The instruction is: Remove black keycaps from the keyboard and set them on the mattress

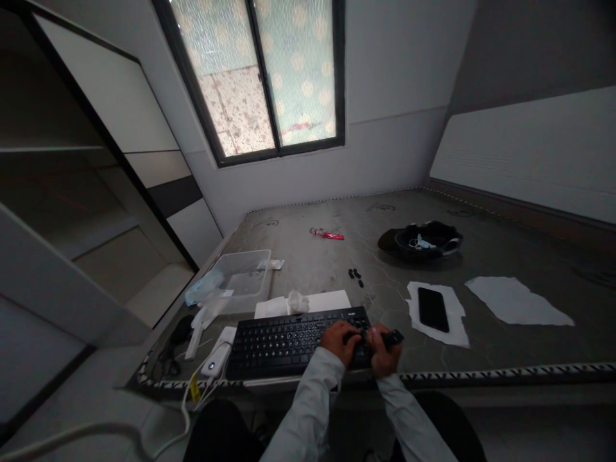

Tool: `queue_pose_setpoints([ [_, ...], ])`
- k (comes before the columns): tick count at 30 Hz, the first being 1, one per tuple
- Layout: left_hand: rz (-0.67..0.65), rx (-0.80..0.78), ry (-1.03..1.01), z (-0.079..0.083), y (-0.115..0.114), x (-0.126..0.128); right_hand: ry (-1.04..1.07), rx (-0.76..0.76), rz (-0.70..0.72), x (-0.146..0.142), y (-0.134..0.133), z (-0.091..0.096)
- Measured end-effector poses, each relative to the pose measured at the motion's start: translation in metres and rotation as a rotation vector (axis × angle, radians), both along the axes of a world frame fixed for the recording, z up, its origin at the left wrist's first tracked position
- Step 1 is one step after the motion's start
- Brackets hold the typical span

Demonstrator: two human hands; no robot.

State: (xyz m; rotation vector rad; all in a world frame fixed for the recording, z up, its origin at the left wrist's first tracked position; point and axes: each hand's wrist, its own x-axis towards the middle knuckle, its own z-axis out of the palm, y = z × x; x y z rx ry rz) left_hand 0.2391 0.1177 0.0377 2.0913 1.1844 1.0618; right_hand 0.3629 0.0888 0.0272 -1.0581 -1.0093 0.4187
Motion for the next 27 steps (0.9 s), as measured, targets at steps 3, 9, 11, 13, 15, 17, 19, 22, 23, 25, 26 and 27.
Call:
queue_pose_setpoints([
  [3, 0.085, -0.009, -0.084, 0.002, -0.001, 0.001, -0.276, -0.086, -0.038, 0.019, 0.0, 0.006],
  [9, 0.063, -0.11, -0.181, 0.007, -0.004, 0.0, -0.576, -0.225, 0.103, 0.034, 0.009, 0.014],
  [11, 0.07, -0.087, -0.188, 0.009, -0.004, 0.0, -0.6, -0.261, 0.167, 0.031, 0.01, 0.015],
  [13, 0.086, -0.066, -0.184, 0.011, -0.005, 0.0, -0.606, -0.282, 0.208, 0.028, 0.009, 0.016],
  [15, 0.101, -0.056, -0.178, 0.013, -0.005, -0.001, -0.592, -0.305, 0.209, 0.027, 0.008, 0.016],
  [17, 0.108, -0.05, -0.172, 0.014, -0.005, -0.001, -0.573, -0.324, 0.2, 0.028, 0.007, 0.015],
  [19, 0.125, -0.05, -0.167, 0.014, -0.005, -0.001, -0.562, -0.325, 0.209, 0.03, 0.008, 0.014],
  [22, 0.153, -0.062, -0.171, 0.013, -0.005, -0.002, -0.559, -0.294, 0.247, 0.031, 0.009, 0.012],
  [23, 0.155, -0.067, -0.175, 0.013, -0.005, -0.002, -0.559, -0.284, 0.254, 0.031, 0.009, 0.011],
  [25, 0.15, -0.076, -0.182, 0.013, -0.005, -0.002, -0.557, -0.268, 0.26, 0.031, 0.01, 0.01],
  [26, 0.148, -0.081, -0.183, 0.013, -0.005, -0.002, -0.554, -0.263, 0.257, 0.031, 0.01, 0.009],
  [27, 0.149, -0.083, -0.185, 0.013, -0.006, -0.002, -0.55, -0.261, 0.252, 0.031, 0.011, 0.008],
])
